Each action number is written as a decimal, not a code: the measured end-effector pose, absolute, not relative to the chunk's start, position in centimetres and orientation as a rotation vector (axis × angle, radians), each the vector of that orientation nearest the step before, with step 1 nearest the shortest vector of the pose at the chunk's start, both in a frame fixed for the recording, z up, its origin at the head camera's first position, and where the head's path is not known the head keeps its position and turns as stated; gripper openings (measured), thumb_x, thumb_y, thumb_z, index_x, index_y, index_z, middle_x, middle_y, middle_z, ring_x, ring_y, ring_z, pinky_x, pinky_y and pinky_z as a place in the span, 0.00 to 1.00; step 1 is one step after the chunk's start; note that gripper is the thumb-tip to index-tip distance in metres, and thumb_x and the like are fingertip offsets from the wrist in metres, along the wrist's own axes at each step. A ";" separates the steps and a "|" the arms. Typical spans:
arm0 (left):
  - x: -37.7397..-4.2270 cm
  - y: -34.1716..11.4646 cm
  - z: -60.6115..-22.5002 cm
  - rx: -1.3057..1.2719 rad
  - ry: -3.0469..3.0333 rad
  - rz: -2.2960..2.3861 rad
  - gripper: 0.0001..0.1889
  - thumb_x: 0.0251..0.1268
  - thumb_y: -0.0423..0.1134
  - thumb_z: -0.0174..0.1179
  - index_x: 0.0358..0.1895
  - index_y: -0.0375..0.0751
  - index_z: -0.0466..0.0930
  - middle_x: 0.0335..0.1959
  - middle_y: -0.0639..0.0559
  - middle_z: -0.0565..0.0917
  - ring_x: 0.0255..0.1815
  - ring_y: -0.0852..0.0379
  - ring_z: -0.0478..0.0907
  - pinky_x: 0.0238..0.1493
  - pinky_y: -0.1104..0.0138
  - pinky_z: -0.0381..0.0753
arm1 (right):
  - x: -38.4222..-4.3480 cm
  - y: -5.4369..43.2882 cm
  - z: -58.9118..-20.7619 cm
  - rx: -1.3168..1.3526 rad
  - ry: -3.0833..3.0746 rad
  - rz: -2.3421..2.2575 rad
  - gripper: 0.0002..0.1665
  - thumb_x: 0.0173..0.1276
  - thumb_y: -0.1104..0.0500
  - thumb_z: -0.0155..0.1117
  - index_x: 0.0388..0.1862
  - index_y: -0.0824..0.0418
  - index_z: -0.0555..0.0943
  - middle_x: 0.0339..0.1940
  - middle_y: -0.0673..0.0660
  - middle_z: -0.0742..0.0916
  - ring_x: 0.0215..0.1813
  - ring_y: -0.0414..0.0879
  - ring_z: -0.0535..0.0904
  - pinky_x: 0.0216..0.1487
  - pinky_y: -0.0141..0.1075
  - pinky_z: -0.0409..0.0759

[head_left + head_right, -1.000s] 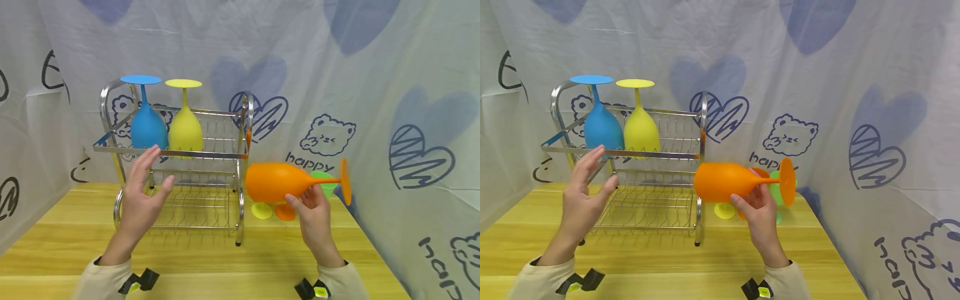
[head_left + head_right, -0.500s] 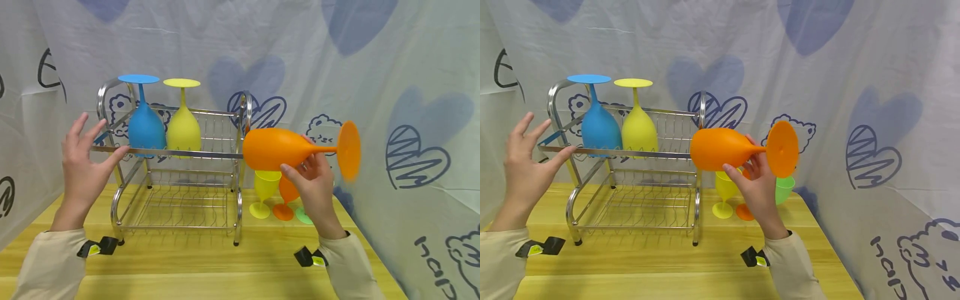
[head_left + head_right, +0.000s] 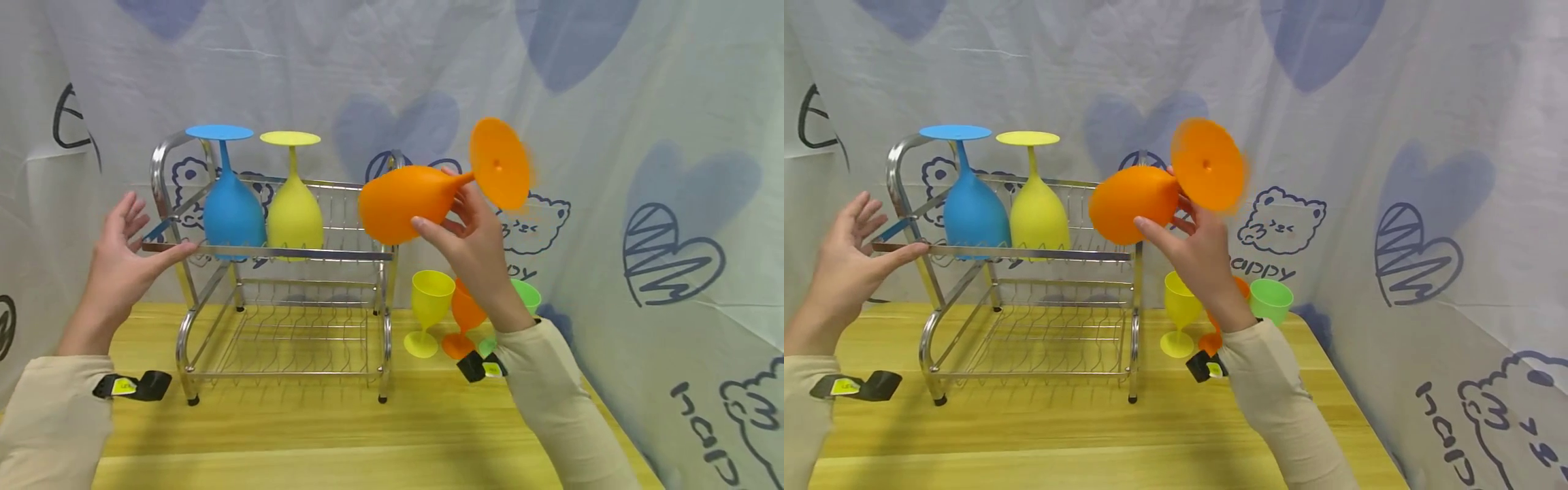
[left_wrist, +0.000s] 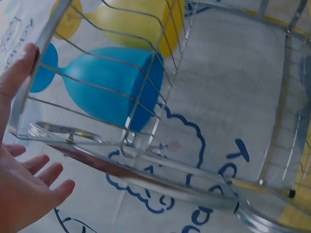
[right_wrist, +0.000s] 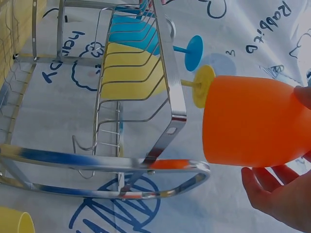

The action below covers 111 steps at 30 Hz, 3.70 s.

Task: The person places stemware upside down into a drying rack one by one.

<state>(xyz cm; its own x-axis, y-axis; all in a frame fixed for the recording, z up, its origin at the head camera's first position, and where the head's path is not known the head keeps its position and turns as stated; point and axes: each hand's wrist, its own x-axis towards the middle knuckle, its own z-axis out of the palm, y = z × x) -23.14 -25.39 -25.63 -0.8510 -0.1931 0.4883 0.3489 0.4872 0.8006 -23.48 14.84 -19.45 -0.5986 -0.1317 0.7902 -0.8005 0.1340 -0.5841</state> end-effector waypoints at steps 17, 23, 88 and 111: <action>-25.0 -27.5 -26.1 -0.268 -2.340 -1.408 0.45 0.67 0.40 0.61 0.78 0.53 0.39 0.76 0.37 0.48 0.51 0.65 0.66 0.44 0.82 0.74 | -26.8 10.2 -17.2 0.710 -2.290 1.410 0.38 0.63 0.53 0.70 0.70 0.58 0.67 0.62 0.56 0.78 0.59 0.49 0.75 0.56 0.40 0.77; -25.1 -27.6 -26.3 -0.283 -2.327 -1.423 0.45 0.68 0.38 0.61 0.78 0.55 0.39 0.76 0.37 0.47 0.49 0.69 0.68 0.47 0.78 0.75 | -28.0 8.5 -17.0 0.666 -2.341 1.403 0.38 0.63 0.55 0.70 0.70 0.59 0.68 0.62 0.58 0.78 0.57 0.50 0.77 0.54 0.38 0.79; -24.5 -26.1 -29.1 -0.404 -1.821 -1.906 0.38 0.71 0.31 0.55 0.78 0.48 0.44 0.76 0.44 0.50 0.76 0.54 0.46 0.69 0.72 0.55 | -25.9 13.3 -16.8 0.435 -2.417 1.129 0.27 0.72 0.55 0.58 0.66 0.63 0.70 0.63 0.61 0.77 0.62 0.53 0.72 0.58 0.44 0.76; -21.7 -24.5 -32.5 -0.268 -1.620 -2.118 0.31 0.69 0.30 0.57 0.73 0.38 0.56 0.61 0.56 0.70 0.57 0.65 0.69 0.51 0.81 0.73 | -31.3 27.5 -29.2 -0.024 -2.552 1.109 0.48 0.68 0.52 0.62 0.76 0.68 0.49 0.74 0.71 0.57 0.73 0.65 0.53 0.71 0.58 0.54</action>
